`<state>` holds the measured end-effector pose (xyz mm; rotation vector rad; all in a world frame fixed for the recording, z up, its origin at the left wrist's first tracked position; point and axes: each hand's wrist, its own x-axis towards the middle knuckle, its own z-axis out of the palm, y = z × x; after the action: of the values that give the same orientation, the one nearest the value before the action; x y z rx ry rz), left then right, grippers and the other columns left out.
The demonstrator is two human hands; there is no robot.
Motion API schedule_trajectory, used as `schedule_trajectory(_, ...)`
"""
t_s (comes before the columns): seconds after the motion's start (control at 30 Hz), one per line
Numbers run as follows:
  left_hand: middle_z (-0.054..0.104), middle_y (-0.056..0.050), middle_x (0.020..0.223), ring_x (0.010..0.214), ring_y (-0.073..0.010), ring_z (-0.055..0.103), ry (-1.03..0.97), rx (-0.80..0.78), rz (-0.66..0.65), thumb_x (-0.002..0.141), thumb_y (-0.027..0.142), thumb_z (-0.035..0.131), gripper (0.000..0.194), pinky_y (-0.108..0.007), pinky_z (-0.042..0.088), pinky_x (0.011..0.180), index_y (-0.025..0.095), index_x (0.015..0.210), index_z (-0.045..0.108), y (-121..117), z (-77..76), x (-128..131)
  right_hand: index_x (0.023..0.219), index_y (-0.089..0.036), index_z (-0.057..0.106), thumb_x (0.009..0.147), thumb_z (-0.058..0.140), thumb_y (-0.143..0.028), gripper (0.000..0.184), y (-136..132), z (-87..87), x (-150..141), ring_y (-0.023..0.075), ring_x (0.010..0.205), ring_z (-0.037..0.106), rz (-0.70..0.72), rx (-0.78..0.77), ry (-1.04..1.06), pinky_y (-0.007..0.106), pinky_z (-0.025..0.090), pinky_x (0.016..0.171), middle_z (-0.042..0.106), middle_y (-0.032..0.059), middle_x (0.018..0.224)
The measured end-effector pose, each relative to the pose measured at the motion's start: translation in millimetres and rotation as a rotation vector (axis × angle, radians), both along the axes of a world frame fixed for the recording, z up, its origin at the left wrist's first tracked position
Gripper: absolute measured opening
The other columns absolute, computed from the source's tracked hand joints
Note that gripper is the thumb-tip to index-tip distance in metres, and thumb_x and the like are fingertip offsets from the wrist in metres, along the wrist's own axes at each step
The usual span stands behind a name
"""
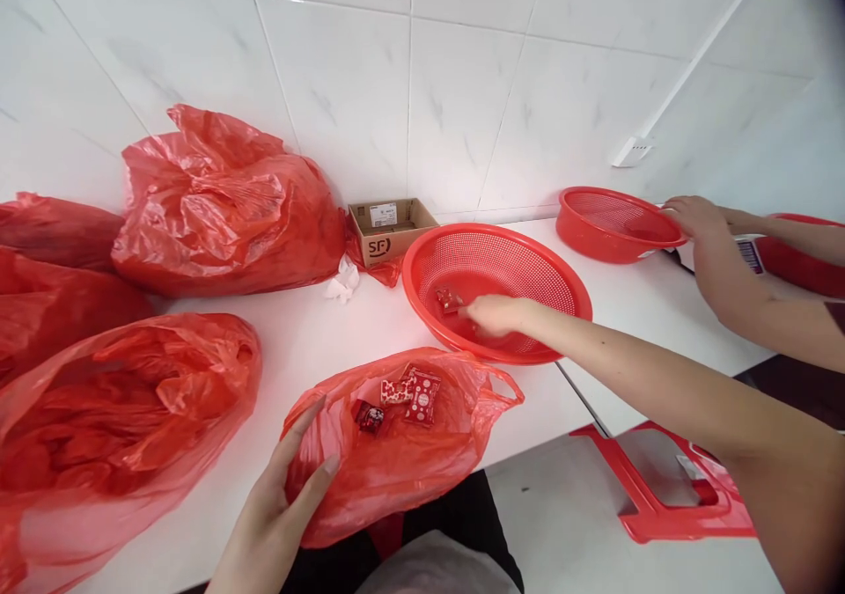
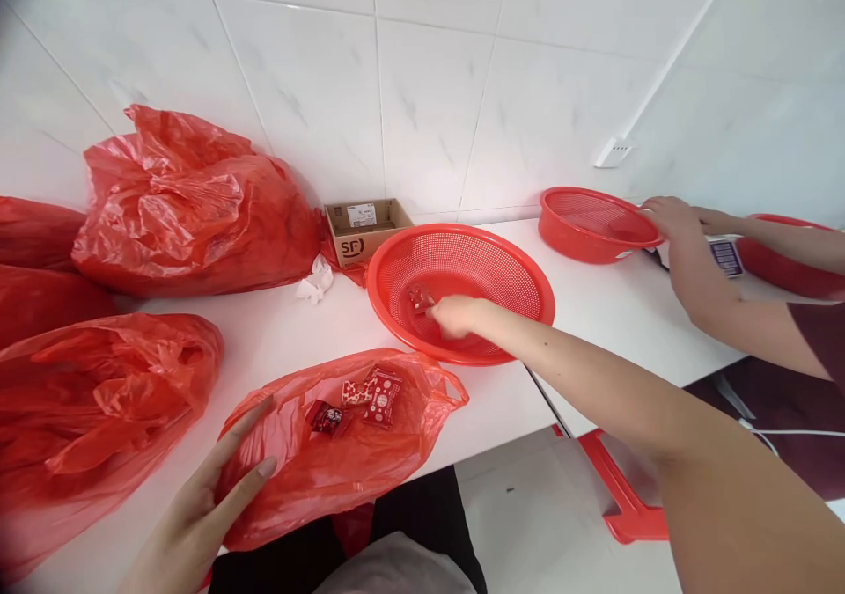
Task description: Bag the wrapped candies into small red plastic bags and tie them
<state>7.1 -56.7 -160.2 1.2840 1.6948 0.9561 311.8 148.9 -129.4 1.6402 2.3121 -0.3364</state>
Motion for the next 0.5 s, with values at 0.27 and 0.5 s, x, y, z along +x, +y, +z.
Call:
schedule_trajectory(0.27, 0.042, -0.003, 0.153, 0.146, -0.0242, 0.028, -0.034, -0.011, 0.002, 0.087, 0.052, 0.055, 0.063, -0.044, 0.017, 0.121, 0.029, 0.144, 0.043, -3, 0.2, 1, 0.143, -0.029, 0.042, 0.084, 0.061, -0.047, 0.065, 52, -9.8, -6, 0.0277, 0.106, 0.06, 0.045, -0.015, 0.081, 0.034, 0.047, 0.081, 0.051, 0.0139, 0.135)
schedule_trajectory(0.5, 0.04, 0.001, 0.154, 0.147, -0.0231, 0.025, -0.11, -0.003, -0.005, 0.086, 0.049, 0.058, 0.062, -0.043, 0.016, 0.122, 0.031, 0.144, 0.044, -4, -3.0, -4, 0.11, -0.018, 0.061, 0.073, 0.073, -0.031, 0.041, 49, 8.7, 1, 0.0204, 0.086, 0.062, 0.059, -0.069, 0.2, 0.029, 0.048, 0.073, 0.064, 0.0083, 0.103)
